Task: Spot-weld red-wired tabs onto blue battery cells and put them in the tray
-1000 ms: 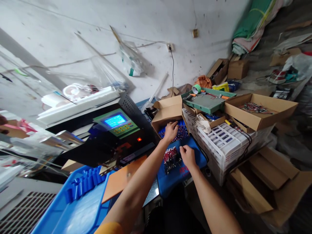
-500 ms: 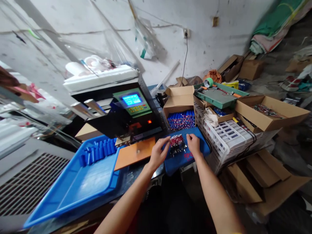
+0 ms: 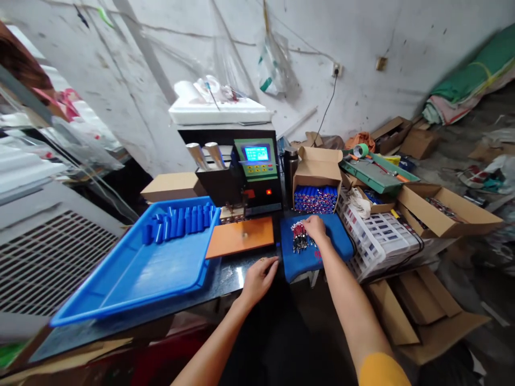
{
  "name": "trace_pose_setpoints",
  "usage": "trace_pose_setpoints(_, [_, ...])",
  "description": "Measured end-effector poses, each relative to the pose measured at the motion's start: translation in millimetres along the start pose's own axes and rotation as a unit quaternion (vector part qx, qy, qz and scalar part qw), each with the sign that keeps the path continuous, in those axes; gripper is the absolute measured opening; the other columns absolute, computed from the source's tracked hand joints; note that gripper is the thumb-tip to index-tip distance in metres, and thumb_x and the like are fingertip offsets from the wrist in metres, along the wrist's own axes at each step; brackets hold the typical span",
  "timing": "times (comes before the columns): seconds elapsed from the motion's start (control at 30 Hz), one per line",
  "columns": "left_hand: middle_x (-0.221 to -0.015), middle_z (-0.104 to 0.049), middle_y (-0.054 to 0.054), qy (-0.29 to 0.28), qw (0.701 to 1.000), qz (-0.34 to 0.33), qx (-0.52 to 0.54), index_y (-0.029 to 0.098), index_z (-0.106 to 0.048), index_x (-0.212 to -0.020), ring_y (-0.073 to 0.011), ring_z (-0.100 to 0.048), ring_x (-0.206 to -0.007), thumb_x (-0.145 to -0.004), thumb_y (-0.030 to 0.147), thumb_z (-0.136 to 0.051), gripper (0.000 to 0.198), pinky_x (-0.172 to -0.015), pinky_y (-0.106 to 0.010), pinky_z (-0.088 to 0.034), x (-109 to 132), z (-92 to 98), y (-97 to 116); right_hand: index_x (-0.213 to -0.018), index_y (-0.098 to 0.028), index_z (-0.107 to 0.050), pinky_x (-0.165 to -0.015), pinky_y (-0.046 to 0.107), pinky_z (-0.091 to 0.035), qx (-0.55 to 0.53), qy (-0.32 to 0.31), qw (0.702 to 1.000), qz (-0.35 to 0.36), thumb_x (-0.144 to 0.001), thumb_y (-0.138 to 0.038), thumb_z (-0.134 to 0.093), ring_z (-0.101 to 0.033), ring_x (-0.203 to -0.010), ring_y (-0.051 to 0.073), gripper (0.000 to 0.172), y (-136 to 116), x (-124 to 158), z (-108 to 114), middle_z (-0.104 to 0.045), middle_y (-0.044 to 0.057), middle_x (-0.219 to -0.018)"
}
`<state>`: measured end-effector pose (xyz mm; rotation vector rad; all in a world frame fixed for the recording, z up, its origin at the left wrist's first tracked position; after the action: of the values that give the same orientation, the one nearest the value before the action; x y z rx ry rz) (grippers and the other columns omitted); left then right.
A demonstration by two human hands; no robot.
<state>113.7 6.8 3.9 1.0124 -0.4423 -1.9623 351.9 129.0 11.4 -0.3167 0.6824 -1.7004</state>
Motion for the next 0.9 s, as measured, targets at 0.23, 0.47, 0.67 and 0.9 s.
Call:
trace_pose_setpoints(0.23, [-0.087, -0.072, -0.005, 0.004, 1.0, 0.023, -0.004, 0.02, -0.069, -0.1, -0.0169, -0.067, -0.081, -0.096, 0.031, -0.049, 0.023, -0.076, -0.028, -0.05, -1.4, 1.7, -4.9, -0.044, -0.02, -0.051, -0.052, 0.026, -0.028, -0.038, -0.007, 0.999, -0.037, -0.075, -0.034, -0.06, -0.045, -0.048, 0.013, 0.036, 0.6, -9.2, -10.6, -0.048, -0.001, -0.044])
trace_pose_setpoints(0.47, [-0.088, -0.073, -0.006, 0.015, 1.0, 0.022, 0.005, 0.02, -0.07, -0.098, -0.0172, -0.068, -0.081, -0.095, 0.03, -0.05, 0.023, -0.076, -0.029, -0.05, -1.0, 3.5, -4.3, -0.058, -0.02, -0.053, -0.043, 0.022, -0.025, -0.364, 0.041, 0.929, -0.056, -0.068, -0.049, -0.066, -0.035, -0.044, 0.009, 0.033, 1.9, 0.7, 6.9, -0.041, -0.006, -0.046])
trace_pose_setpoints(0.67, [-0.086, -0.074, -0.005, 0.028, 0.996, 0.05, 0.073, 0.02, -0.072, -0.098, -0.017, -0.068, -0.077, -0.093, 0.033, -0.053, 0.024, -0.074, -0.029, -0.052, 0.4, 4.7, -11.7, -0.064, -0.018, -0.053, -0.036, 0.017, -0.019, -0.534, 0.049, 0.84, -0.086, -0.057, -0.045, -0.078, -0.032, -0.042, 0.004, 0.037, -25.6, 16.2, 27.9, -0.048, -0.006, -0.055])
trace_pose_setpoints(0.9, [-0.096, -0.075, -0.008, 0.088, 0.943, 0.155, 0.281, 0.017, -0.071, -0.105, -0.0193, -0.07, -0.086, -0.087, 0.041, -0.06, 0.032, -0.079, -0.031, -0.054, -13.9, 29.0, -1.9, -0.067, -0.018, -0.055, -0.034, 0.016, -0.018, -0.605, -0.029, 0.795, -0.045, -0.063, -0.043, -0.078, -0.032, -0.043, 0.004, 0.035, -89.9, 56.3, 23.4, -0.047, -0.005, -0.059])
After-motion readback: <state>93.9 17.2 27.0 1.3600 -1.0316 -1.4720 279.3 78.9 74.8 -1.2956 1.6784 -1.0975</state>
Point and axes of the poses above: each hand's wrist, its own x-axis away from the middle knuckle, its own z-axis out of the back of the hand, y = z × x, the point moved 9 cm from there along -x, towards the middle knuckle
